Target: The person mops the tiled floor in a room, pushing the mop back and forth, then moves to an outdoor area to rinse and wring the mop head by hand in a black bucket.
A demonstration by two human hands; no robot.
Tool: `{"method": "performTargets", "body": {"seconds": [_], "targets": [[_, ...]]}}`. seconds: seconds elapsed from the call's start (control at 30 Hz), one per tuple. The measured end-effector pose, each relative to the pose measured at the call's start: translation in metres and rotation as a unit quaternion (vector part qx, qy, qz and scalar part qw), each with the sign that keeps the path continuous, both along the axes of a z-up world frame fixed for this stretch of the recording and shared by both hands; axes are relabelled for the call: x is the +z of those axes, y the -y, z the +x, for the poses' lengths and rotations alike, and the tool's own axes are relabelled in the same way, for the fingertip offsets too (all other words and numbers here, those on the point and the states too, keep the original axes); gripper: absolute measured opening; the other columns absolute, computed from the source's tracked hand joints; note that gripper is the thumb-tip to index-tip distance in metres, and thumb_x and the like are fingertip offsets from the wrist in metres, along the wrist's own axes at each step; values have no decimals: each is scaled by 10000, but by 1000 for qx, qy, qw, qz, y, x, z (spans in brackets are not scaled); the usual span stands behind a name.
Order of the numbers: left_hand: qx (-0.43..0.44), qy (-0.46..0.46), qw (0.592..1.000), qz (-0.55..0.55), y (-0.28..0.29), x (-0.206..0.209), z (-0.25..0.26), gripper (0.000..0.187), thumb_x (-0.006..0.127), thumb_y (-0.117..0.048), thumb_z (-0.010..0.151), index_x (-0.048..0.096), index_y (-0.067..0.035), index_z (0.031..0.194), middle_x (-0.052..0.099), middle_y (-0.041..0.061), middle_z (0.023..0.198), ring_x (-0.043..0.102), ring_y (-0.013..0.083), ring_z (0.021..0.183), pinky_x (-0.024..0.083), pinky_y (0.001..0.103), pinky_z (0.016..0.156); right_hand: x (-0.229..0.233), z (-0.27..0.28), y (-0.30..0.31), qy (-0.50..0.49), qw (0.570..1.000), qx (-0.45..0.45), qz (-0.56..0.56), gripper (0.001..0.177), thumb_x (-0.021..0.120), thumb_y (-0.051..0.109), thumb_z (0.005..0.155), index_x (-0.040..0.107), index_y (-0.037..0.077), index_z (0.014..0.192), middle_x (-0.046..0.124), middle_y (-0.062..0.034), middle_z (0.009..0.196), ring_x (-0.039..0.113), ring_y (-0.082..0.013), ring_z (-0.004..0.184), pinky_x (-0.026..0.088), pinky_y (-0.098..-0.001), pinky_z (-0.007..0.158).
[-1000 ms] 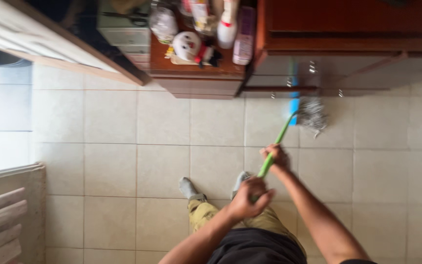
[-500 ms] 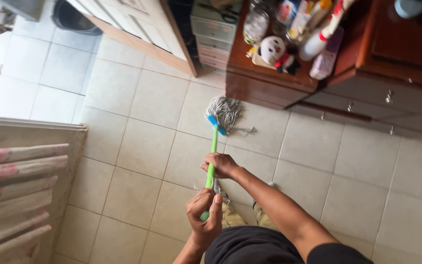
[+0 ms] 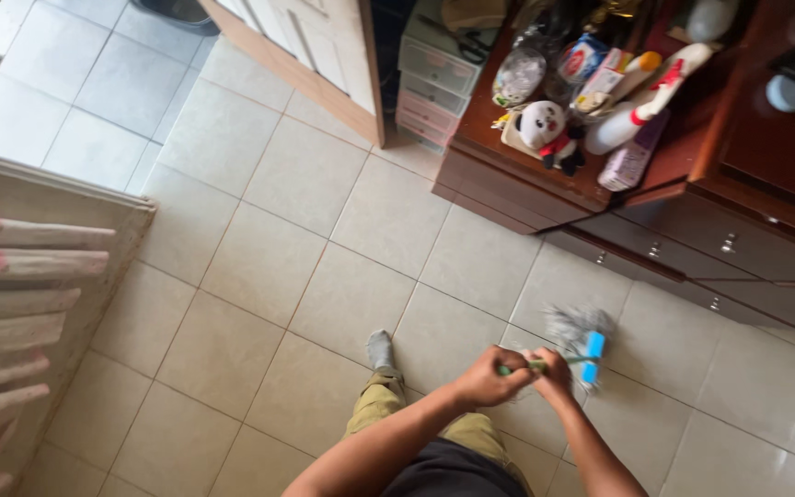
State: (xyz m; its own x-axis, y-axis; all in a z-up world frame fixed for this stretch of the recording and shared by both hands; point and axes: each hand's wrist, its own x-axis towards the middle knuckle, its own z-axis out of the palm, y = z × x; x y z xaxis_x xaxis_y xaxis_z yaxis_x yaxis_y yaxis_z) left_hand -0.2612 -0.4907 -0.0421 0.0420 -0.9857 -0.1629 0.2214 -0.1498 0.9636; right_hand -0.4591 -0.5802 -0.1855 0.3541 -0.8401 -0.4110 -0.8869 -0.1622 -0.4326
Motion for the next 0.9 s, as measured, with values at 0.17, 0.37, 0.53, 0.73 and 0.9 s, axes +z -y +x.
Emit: {"method": "performTargets", "body": {"seconds": [0.17,0.37,0.53,0.73,0.9], "targets": [[-5,-34,999,-3,-36,-40,29,341,654,-154,984,543,-20,691,499,82,640,462,134,627,427,350,640,-29,38,-9,85,995,15,-44,348,677,380,903,625,53,793,663,-194,860,639,-429,844,496,-525,719],[338,204,914,-93,-110,-26,139,175,756,-65,936,600,11,964,685,119,1060,691,226,990,542,366,909,-44,226,-37,255,947,195,-24,290,673,265,915,581,50,743,592,-195,751,589,-434,764,468,-527,665],[424,226,877,19,-158,56,222,143,654,-23,903,657,67,792,651,116,678,698,228,728,563,363,860,-41,384,-67,268,893,362,6,273,698,294,911,613,78,766,634,-164,819,624,-414,838,511,-520,751],[452,228,862,-33,-155,84,227,213,567,-13,904,530,62,708,548,106,657,647,241,703,544,361,810,-24,439,-80,238,897,373,16,274,685,332,900,604,94,791,646,-133,891,637,-381,933,523,-513,787],[397,164,902,-46,-152,96,235,186,550,-16,869,541,56,698,556,107,637,564,229,600,487,335,650,5,386,-73,210,914,346,13,297,660,331,950,566,79,824,626,-148,890,617,-401,933,514,-512,777]]}}
